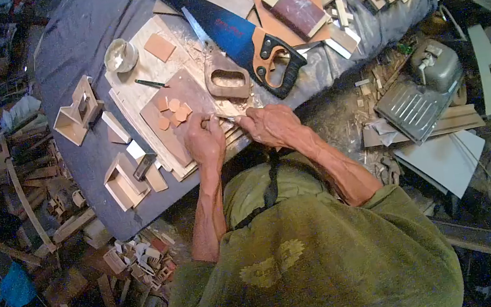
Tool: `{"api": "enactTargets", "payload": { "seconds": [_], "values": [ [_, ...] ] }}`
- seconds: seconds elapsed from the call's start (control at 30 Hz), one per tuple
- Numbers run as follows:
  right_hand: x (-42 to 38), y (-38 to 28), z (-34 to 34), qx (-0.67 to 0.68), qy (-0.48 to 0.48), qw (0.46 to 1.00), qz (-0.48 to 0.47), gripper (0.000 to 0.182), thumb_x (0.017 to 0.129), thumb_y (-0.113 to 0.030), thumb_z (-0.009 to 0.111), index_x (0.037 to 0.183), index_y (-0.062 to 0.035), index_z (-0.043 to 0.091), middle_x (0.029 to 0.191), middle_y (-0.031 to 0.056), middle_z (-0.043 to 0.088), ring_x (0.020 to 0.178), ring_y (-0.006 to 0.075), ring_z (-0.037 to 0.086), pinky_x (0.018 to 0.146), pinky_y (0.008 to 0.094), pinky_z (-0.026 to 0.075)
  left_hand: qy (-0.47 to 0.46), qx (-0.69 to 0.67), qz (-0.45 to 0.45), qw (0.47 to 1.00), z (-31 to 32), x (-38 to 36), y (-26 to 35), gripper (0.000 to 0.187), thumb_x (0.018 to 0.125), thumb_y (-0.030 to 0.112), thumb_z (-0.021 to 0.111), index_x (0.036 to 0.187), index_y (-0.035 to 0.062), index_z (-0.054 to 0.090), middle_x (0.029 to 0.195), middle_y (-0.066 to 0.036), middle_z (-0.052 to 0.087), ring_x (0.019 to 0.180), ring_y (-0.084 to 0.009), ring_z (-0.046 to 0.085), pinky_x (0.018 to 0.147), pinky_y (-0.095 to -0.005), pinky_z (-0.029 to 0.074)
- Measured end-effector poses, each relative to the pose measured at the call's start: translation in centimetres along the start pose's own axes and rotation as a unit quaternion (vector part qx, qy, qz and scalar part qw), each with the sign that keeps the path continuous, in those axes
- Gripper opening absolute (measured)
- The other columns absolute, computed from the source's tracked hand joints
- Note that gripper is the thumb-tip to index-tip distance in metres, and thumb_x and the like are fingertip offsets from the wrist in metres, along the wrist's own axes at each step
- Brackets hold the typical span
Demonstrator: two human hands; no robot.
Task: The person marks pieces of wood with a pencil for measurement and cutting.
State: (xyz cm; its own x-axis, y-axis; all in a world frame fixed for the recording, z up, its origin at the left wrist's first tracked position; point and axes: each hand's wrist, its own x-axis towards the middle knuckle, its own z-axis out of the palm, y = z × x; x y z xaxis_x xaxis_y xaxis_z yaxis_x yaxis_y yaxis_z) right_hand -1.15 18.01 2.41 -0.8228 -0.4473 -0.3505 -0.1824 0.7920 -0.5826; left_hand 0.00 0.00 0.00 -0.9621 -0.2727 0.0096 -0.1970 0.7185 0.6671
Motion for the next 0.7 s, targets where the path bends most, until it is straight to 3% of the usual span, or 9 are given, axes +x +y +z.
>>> {"api": "enactTargets", "payload": {
  "seconds": [0.17,0.47,0.57,0.7],
  "values": [
    [0.7,-0.3,-0.8,0.042,-0.011,0.999,0.016,0.049,0.102,-0.038,0.035,0.096,-0.0007,0.066,0.086,0.0259,0.068,0.083,0.0445,0.066,0.080,0.0505,0.051,0.008,-0.007,0.011,1.000,0.6,0.2,-0.7,0.014,0.080,0.009,0.070,0.085,0.0007,0.059,0.080,-0.021,0.061,0.079,-0.0417,0.060,0.070,-0.0489,0.045],
    [0.4,0.2,0.6,0.046,0.025,0.999,0.004,0.053,0.104,-0.041,0.033,0.094,0.0008,0.064,0.077,0.0299,0.063,0.082,0.0464,0.063,0.077,0.0524,0.048,-0.013,-0.043,0.007,0.999,0.4,0.2,-0.7,0.015,0.080,0.008,0.070,0.085,-0.0002,0.059,0.081,-0.020,0.059,0.080,-0.0419,0.059,0.071,-0.0486,0.044],
    [-0.2,-0.7,0.1,0.018,0.004,1.000,-0.019,0.050,0.104,-0.035,0.030,0.098,0.0015,0.063,0.086,0.0279,0.066,0.084,0.0461,0.065,0.080,0.0531,0.050,-0.031,-0.004,0.062,0.998,-0.7,-0.4,0.3,0.019,0.078,0.009,0.071,0.086,-0.0006,0.058,0.080,-0.019,0.057,0.084,-0.0414,0.058,0.073,-0.0482,0.044],
    [-0.2,-0.1,1.0,0.097,-0.003,0.995,-0.006,0.044,0.105,-0.031,0.029,0.101,0.0018,0.058,0.089,0.0273,0.065,0.085,0.0470,0.064,0.080,0.0539,0.049,-0.032,0.005,0.095,0.995,-1.2,-0.7,0.0,0.023,0.077,0.010,0.072,0.092,-0.0015,0.059,0.085,-0.020,0.056,0.087,-0.0419,0.057,0.077,-0.0482,0.044]
  ]
}}
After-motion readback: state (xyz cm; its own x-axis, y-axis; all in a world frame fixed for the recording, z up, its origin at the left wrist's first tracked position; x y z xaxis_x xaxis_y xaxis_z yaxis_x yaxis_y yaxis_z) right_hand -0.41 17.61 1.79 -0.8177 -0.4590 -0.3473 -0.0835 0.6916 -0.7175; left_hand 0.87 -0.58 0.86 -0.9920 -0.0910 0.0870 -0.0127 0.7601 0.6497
